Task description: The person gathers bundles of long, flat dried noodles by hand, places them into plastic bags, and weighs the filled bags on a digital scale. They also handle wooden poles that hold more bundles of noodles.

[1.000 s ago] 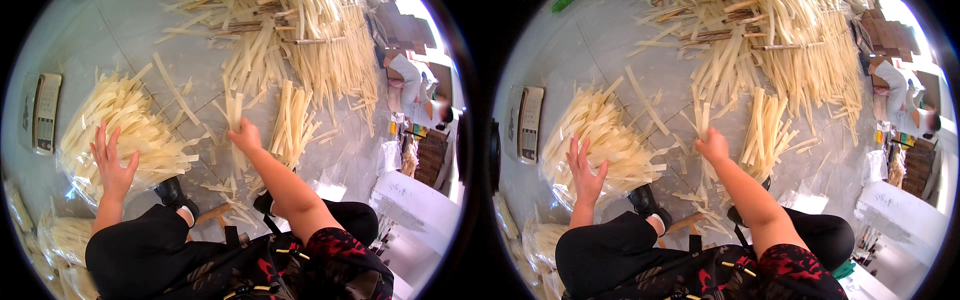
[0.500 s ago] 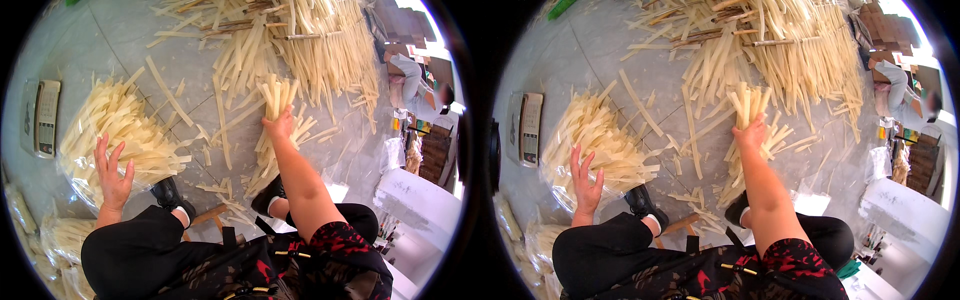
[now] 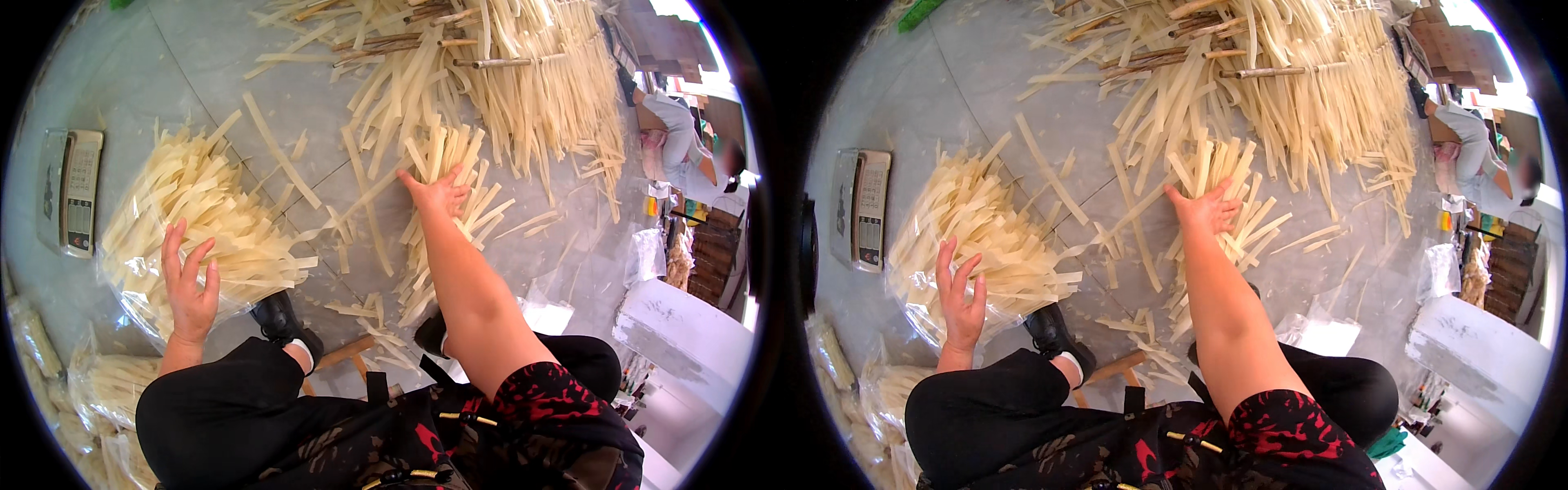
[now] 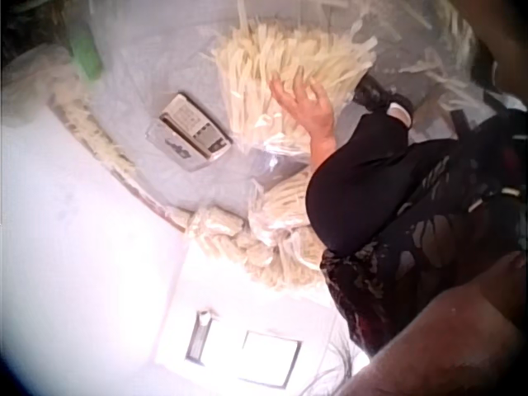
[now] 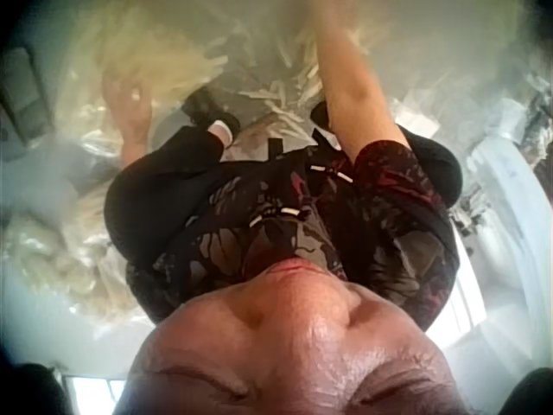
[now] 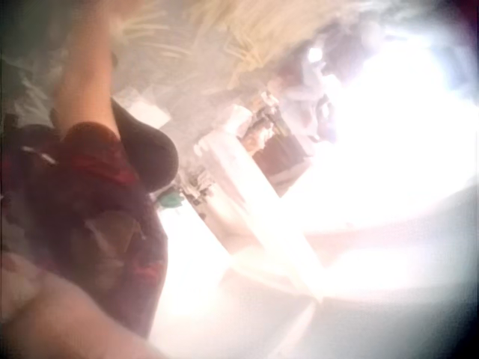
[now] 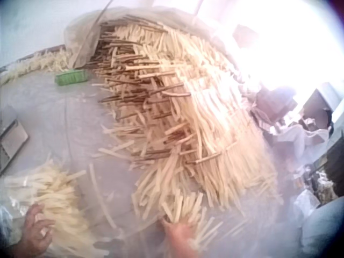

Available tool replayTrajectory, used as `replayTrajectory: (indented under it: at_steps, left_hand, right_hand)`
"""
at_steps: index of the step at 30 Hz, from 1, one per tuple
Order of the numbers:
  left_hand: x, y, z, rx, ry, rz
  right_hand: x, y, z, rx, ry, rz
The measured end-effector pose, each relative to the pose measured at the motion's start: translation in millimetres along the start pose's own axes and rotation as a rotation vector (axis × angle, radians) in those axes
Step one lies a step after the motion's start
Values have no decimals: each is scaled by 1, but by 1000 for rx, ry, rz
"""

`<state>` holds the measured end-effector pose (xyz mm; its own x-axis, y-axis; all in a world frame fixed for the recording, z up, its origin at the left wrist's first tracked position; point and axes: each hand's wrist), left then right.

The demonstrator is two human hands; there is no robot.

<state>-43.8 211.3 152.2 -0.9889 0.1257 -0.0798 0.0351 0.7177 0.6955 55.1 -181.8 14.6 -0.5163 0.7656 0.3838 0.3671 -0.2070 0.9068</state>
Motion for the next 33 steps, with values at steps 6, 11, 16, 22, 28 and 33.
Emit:
replayTrajectory:
  at_steps: [6, 11, 16, 22, 28, 33]
  left_hand:
    - [4, 0, 7, -4, 5, -24]
    - [8, 0, 7, 3, 4, 1]
    - [8, 5, 12, -8, 9, -41]
    - [19, 11, 23, 40, 94, -117]
    - [33, 12, 35, 132, 359, -243]
    - [42, -9, 62, 152, 340, -289]
  right_hand:
    - [-11, 6, -15, -87, 21, 64]
    - [8, 13, 12, 8, -45, 64]
    - [-16, -18, -47, -120, 98, -96]
    - [-12, 5, -89, -17, -12, 48]
    - [8, 25, -116, -382, 280, -31]
    - [34, 26, -108, -778, 609, 320]
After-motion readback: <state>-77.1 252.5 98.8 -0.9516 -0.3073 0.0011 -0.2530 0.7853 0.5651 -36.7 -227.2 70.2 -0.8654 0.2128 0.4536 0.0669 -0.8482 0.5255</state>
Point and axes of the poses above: each hand's wrist, its own x-axis away from the middle knuckle, its own y-axis out of the back of the hand, z = x × y, and after that the axes turned 15 degrees about x, right-handed
